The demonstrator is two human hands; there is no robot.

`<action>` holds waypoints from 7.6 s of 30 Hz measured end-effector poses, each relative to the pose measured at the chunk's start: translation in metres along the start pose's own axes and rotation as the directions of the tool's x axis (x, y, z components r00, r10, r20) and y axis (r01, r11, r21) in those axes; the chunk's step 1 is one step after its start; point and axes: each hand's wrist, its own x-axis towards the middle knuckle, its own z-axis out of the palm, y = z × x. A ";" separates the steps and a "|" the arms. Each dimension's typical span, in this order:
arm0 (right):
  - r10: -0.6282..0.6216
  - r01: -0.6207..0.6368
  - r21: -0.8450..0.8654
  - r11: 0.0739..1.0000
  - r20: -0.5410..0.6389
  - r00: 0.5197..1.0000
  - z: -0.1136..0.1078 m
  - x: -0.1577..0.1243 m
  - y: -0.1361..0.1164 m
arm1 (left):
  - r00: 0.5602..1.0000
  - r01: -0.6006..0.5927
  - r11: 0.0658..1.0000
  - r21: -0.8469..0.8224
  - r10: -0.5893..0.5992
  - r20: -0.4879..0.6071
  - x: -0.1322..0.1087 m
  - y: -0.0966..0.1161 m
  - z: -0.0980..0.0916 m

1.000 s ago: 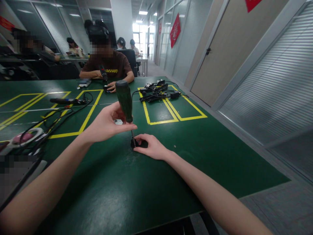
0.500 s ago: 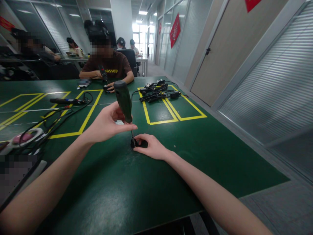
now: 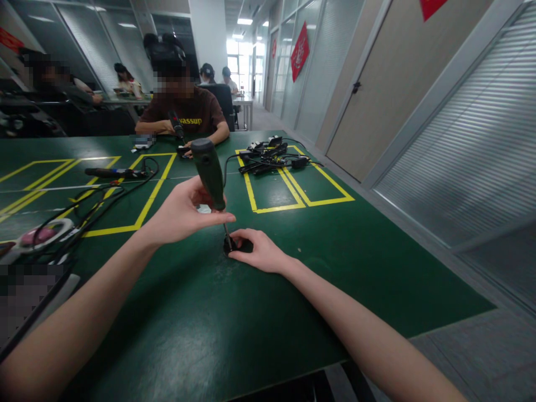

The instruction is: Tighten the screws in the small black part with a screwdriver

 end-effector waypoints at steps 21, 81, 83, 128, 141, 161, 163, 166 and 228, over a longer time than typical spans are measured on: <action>0.002 -0.002 0.004 1.000 0.014 1.000 -0.001 0.000 -0.003 | 1.000 0.020 0.998 0.052 -0.020 0.009 -0.002 0.002 0.000; 0.003 -0.003 -0.005 1.000 0.006 1.000 -0.001 0.000 -0.002 | 0.998 0.041 0.999 -0.031 -0.042 -0.039 -0.002 0.003 0.007; 0.003 -0.003 -0.002 1.000 0.003 1.000 0.000 0.000 -0.001 | 0.998 0.066 0.993 -0.098 -0.067 -0.014 -0.002 0.002 0.008; 0.002 -0.002 -0.033 0.999 0.003 1.000 -0.001 0.001 -0.001 | 0.993 0.091 0.995 -0.036 -0.088 0.076 0.000 0.007 -0.003; 0.012 -0.012 -0.025 1.000 0.003 1.000 0.000 0.001 0.000 | 0.997 0.079 0.997 -0.016 -0.078 0.029 -0.002 0.005 -0.002; 0.012 -0.012 -0.015 1.000 0.008 1.000 -0.001 0.000 -0.004 | 0.998 0.064 0.998 0.005 -0.064 0.009 -0.001 0.004 -0.002; 0.013 -0.012 -0.015 1.000 0.008 1.000 -0.001 0.000 -0.003 | 0.997 0.073 0.997 -0.012 -0.072 0.011 -0.001 0.002 -0.001; 0.010 -0.010 -0.013 1.000 0.006 1.000 0.000 0.000 -0.002 | 0.996 0.084 0.996 -0.031 -0.084 0.014 -0.002 0.001 -0.001; 0.008 -0.008 0.002 1.000 -0.002 1.000 0.000 -0.001 0.001 | 0.979 0.157 0.979 -0.127 -0.138 0.147 0.000 0.006 -0.007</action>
